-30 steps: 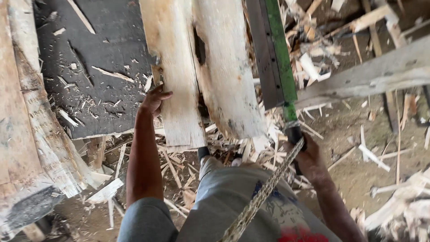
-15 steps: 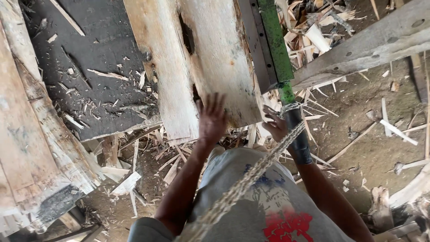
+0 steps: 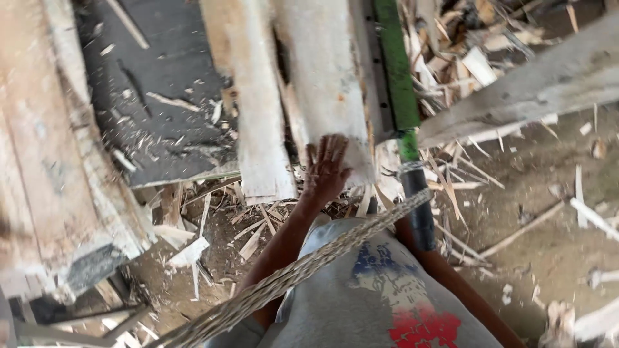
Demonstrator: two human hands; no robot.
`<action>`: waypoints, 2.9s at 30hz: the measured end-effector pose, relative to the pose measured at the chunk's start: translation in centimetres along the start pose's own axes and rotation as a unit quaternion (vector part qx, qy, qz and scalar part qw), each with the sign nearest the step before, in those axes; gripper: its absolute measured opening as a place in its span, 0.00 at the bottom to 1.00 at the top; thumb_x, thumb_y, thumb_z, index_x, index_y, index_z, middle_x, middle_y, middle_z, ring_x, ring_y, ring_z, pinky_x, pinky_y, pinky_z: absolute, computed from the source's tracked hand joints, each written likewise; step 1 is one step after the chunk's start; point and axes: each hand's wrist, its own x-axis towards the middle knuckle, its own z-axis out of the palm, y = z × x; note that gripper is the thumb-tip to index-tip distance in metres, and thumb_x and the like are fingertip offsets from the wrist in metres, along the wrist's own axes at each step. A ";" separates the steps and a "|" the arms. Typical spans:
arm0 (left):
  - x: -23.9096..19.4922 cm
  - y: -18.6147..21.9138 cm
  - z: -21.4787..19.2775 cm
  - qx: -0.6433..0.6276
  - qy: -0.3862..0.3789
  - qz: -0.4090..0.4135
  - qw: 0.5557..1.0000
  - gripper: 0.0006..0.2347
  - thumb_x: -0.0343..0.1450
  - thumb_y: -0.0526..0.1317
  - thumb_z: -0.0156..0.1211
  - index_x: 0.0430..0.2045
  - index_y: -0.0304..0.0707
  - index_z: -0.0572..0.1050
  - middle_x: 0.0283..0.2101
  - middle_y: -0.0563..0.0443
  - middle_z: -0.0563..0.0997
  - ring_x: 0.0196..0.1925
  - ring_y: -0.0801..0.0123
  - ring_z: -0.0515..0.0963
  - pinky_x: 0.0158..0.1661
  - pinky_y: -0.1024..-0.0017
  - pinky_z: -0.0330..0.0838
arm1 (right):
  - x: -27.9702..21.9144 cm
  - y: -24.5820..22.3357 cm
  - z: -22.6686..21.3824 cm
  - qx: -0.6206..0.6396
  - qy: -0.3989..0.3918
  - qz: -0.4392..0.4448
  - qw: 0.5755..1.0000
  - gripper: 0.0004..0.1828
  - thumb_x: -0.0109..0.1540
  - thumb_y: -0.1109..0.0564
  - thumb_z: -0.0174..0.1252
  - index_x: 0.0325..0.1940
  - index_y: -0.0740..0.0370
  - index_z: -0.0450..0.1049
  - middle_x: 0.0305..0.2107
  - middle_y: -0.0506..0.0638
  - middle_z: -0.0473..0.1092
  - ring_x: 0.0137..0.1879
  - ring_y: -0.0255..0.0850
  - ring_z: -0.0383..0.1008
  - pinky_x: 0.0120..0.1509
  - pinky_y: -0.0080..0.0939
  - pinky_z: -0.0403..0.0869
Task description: The person repeatedly picks up wooden planks from a pile, places them on a manual saw table, and pulls a rope to operate the saw blade. After each cut, the person removes the cut piece and returns it to the pile before selecting another plank.
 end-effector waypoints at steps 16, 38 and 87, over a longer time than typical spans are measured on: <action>-7.6 -11.5 -5.5 -0.159 0.252 -0.436 0.849 0.28 0.75 0.46 0.52 0.71 0.40 0.55 0.75 0.37 0.53 0.59 0.43 0.70 0.55 0.47 0.68 | -0.8 -14.3 -3.4 0.089 -0.049 0.067 0.993 0.28 0.68 0.46 0.53 0.67 0.66 0.67 0.52 0.59 0.76 0.58 0.51 0.77 0.61 0.53 0.77; -12.9 -22.8 -5.4 -0.651 0.005 -0.345 0.676 0.30 0.65 0.44 0.68 0.63 0.39 0.68 0.63 0.32 0.76 0.54 0.43 0.78 0.47 0.52 0.80 | 6.4 -1.5 7.1 0.429 -0.468 0.048 0.771 0.35 0.68 0.46 0.53 0.76 0.58 0.52 0.66 0.59 0.53 0.67 0.49 0.60 0.67 0.53 0.69; -50.4 -29.1 -15.2 -0.421 0.542 -0.389 0.615 0.10 0.70 0.32 0.60 0.43 0.26 0.77 0.35 0.41 0.84 0.34 0.68 0.79 0.39 0.70 0.76 | 5.2 -36.7 38.7 -0.050 -0.369 -0.049 0.927 0.26 0.55 0.65 0.63 0.59 0.63 0.75 0.51 0.58 0.77 0.58 0.47 0.76 0.67 0.56 0.71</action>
